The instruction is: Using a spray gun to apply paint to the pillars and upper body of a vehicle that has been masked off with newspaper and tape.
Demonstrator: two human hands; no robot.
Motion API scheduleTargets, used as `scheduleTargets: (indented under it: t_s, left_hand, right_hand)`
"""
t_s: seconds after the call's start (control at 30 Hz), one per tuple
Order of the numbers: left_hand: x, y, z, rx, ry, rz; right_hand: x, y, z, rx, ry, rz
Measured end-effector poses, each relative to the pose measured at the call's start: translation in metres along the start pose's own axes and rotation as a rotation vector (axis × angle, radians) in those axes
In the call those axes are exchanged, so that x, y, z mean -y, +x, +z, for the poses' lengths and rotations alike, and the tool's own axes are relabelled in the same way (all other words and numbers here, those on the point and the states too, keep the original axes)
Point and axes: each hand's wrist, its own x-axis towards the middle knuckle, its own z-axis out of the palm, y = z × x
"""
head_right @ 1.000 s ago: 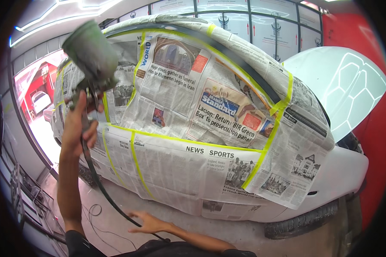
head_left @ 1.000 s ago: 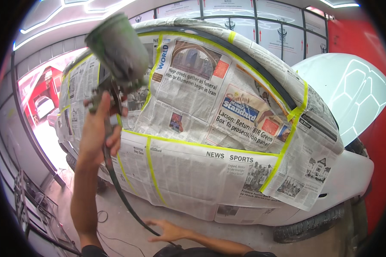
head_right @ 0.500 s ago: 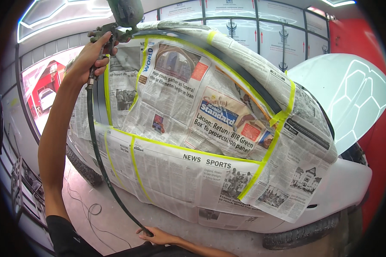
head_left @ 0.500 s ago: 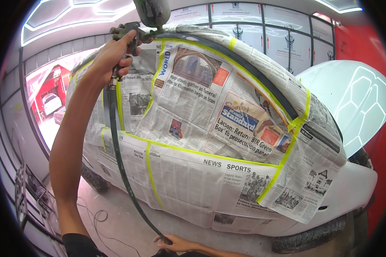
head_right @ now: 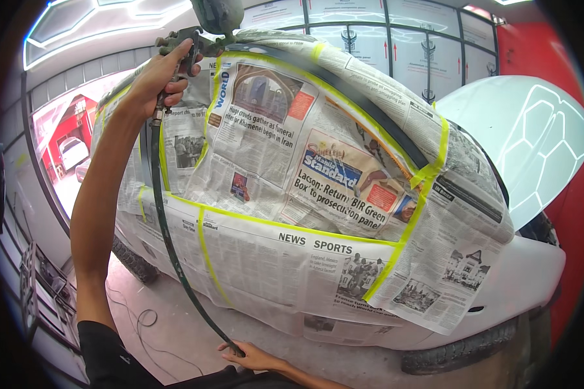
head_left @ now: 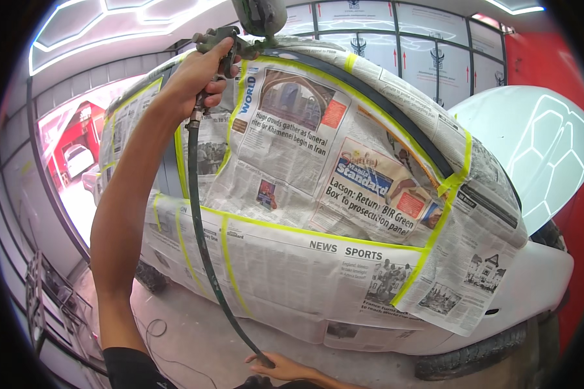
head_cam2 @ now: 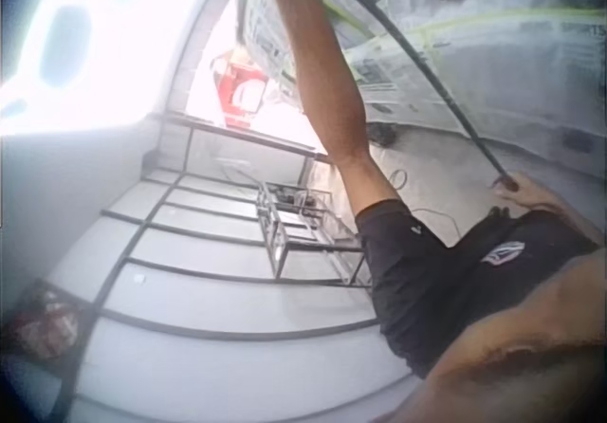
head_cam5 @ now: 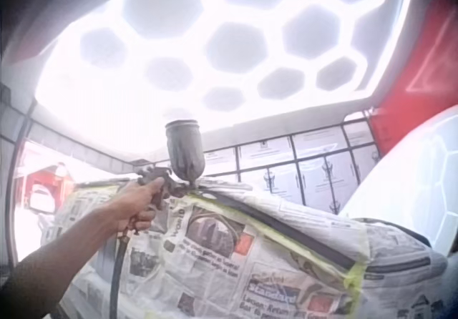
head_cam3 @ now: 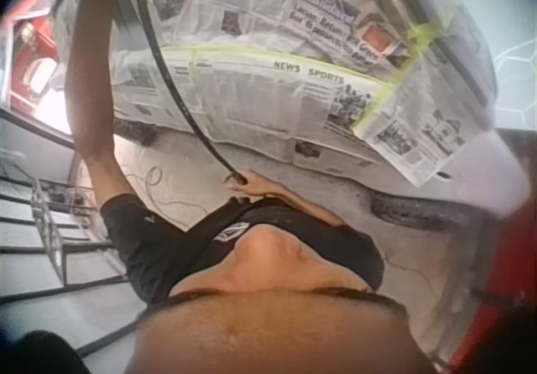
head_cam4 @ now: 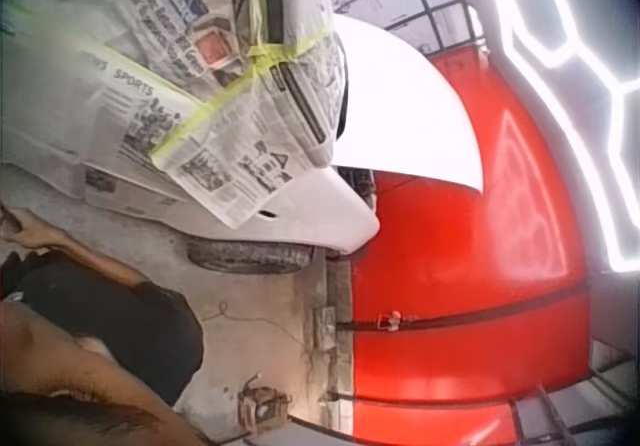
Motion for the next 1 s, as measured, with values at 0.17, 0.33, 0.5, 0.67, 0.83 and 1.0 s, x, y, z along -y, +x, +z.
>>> scheduleTargets:
  t_s: [0.17,0.33,0.5,0.67,0.83,1.0]
  left_hand:
    - [0.001,0.003,0.000,0.009,-0.009,0.002]
    - [-0.002,0.001,-0.001,-0.037,0.013,0.016]
    - [-0.006,-0.001,-0.001,-0.109,0.083,0.041]
    - [-0.011,-0.002,0.000,-0.008,0.033,0.042]
    - [-0.018,-0.004,0.001,0.001,0.056,0.048]
    - [-0.020,-0.005,-0.001,-0.136,0.171,0.071]
  right_hand:
    - [0.001,0.000,0.000,0.001,0.044,-0.016]
    - [0.001,0.000,-0.004,0.011,0.002,-0.024]
    - [0.009,-0.001,-0.005,0.005,-0.035,-0.013]
    - [0.003,0.001,-0.005,0.052,-0.019,-0.052]
    - [0.004,-0.001,-0.006,0.052,-0.019,-0.026]
    - [0.011,-0.004,-0.009,0.042,-0.030,-0.041]
